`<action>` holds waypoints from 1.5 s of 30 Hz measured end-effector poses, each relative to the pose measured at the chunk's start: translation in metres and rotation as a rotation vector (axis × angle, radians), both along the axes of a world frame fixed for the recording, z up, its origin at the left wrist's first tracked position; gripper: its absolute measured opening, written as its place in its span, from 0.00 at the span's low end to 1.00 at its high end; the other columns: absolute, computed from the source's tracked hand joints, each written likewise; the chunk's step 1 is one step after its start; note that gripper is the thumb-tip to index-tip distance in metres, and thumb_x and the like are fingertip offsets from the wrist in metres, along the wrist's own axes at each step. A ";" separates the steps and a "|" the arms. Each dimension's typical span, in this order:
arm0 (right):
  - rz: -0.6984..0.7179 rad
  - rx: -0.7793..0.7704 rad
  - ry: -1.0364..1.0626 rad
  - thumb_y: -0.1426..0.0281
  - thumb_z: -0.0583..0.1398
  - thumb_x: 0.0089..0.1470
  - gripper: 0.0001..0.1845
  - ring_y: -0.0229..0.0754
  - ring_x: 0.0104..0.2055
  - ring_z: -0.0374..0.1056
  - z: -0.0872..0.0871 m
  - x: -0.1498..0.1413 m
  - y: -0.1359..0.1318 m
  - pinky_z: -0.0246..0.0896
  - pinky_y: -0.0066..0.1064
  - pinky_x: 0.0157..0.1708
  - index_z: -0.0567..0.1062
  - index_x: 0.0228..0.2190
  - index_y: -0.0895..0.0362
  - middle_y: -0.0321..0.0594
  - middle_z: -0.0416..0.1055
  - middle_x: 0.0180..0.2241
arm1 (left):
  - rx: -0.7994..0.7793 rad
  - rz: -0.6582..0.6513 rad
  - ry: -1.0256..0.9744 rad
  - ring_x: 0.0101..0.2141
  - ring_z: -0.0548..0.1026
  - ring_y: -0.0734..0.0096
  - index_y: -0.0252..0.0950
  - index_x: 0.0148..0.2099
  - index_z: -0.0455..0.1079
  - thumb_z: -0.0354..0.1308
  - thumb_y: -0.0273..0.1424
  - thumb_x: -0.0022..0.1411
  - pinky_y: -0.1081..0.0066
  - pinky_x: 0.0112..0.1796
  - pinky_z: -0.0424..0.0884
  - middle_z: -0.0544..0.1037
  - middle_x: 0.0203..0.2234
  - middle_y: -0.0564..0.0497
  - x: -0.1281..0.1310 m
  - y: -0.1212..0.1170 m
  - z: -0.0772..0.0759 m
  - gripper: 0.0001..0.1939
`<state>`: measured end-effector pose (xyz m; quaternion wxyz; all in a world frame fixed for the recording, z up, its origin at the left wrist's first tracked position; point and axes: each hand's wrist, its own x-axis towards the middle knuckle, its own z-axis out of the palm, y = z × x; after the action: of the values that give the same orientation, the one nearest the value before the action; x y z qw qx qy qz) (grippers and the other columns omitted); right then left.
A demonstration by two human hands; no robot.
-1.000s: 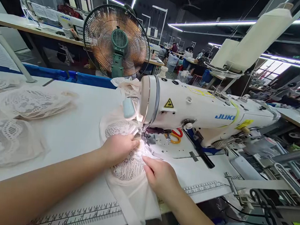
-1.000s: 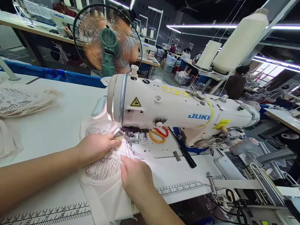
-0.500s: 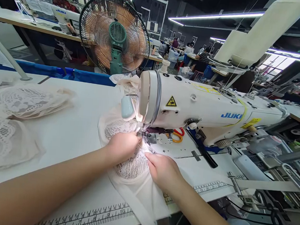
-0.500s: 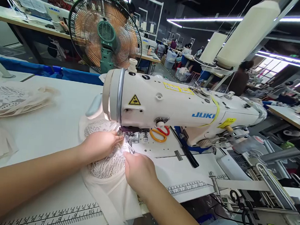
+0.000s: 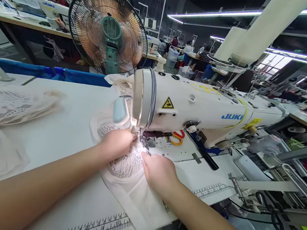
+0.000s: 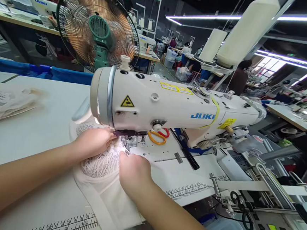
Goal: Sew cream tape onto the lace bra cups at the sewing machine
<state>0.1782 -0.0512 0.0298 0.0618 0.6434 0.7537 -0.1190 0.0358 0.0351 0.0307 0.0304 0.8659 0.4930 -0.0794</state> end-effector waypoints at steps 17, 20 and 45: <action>0.168 0.027 0.064 0.81 0.52 0.50 0.25 0.42 0.37 0.63 -0.005 0.027 -0.027 0.51 0.30 0.29 0.71 0.48 0.53 0.41 0.68 0.38 | 0.297 -0.417 -0.274 0.55 0.64 0.43 0.37 0.47 0.74 0.49 0.37 0.62 0.38 0.53 0.57 0.74 0.49 0.39 -0.043 -0.049 -0.023 0.17; 0.188 -0.001 0.041 0.80 0.52 0.51 0.28 0.44 0.37 0.64 -0.003 0.027 -0.022 0.53 0.31 0.30 0.68 0.53 0.53 0.43 0.69 0.37 | 0.157 -0.266 -0.197 0.60 0.55 0.31 0.39 0.55 0.69 0.53 0.43 0.58 0.27 0.48 0.55 0.67 0.57 0.35 -0.047 -0.061 -0.030 0.25; 0.018 -0.365 -0.235 0.79 0.64 0.38 0.59 0.51 0.30 0.73 0.012 -0.013 0.024 0.55 0.31 0.21 0.41 0.65 0.52 0.45 0.78 0.28 | -0.242 -0.063 -0.292 0.45 0.72 0.53 0.42 0.59 0.65 0.49 0.43 0.58 0.64 0.43 0.68 0.73 0.47 0.44 -0.049 0.026 -0.013 0.28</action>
<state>0.1657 -0.0272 0.0422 0.2659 0.6241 0.7130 -0.1773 -0.0131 0.0613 0.0174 0.2027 0.8733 0.4429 -0.0125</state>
